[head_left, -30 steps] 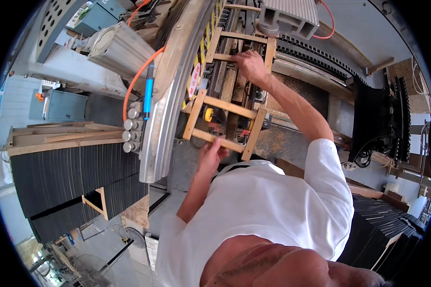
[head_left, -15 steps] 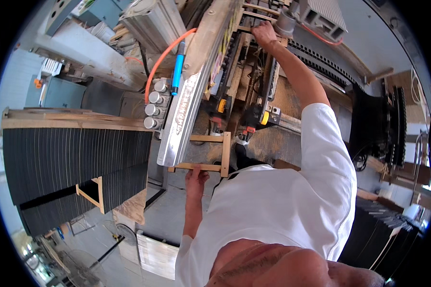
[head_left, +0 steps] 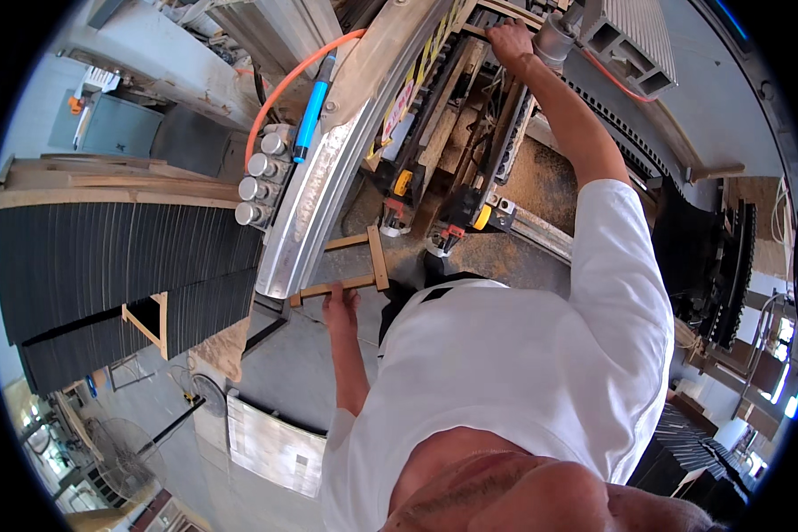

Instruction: The person repeatedly picks up small wooden frames from a conveyor belt, places them on a machine, and then removes them. This cycle is performed continuously throughout the clip.

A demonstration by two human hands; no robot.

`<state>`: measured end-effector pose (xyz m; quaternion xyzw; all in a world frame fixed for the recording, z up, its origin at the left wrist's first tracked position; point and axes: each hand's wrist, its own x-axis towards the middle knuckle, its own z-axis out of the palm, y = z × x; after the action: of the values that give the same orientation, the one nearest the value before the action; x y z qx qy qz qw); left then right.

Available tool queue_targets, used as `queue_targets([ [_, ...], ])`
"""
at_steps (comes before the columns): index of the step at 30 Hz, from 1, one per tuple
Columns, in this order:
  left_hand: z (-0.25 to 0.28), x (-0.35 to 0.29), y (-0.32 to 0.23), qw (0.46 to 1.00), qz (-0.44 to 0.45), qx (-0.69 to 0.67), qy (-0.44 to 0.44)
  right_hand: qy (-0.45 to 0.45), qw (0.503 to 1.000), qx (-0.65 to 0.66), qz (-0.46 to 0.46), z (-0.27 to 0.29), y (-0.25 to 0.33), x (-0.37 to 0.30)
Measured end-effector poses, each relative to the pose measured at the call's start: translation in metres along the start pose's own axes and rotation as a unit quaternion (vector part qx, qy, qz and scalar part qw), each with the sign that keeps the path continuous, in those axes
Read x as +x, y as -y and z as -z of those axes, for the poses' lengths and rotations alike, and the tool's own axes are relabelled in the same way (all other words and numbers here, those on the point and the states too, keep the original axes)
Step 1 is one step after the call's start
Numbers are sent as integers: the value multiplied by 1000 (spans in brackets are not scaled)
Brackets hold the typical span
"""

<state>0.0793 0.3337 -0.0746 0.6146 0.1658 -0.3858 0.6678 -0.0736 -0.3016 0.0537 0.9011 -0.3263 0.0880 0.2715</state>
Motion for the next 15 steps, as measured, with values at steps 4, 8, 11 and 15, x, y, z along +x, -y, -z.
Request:
queue_targets([
  [4, -2, -1, 13, 1000, 2, -18, -22, 29, 1000, -6, -5, 5, -2, 2],
  [8, 8, 2, 27, 999, 13, -30, -21, 53, 999, 0, -8, 12, -1, 4],
  [11, 10, -1, 29, 999, 15, -14, -27, 65, 998, -8, -13, 14, -2, 4],
  [15, 11, -9, 20, 1000, -4, 11, -28, 83, 996, -32, -18, 20, 3, 5],
])
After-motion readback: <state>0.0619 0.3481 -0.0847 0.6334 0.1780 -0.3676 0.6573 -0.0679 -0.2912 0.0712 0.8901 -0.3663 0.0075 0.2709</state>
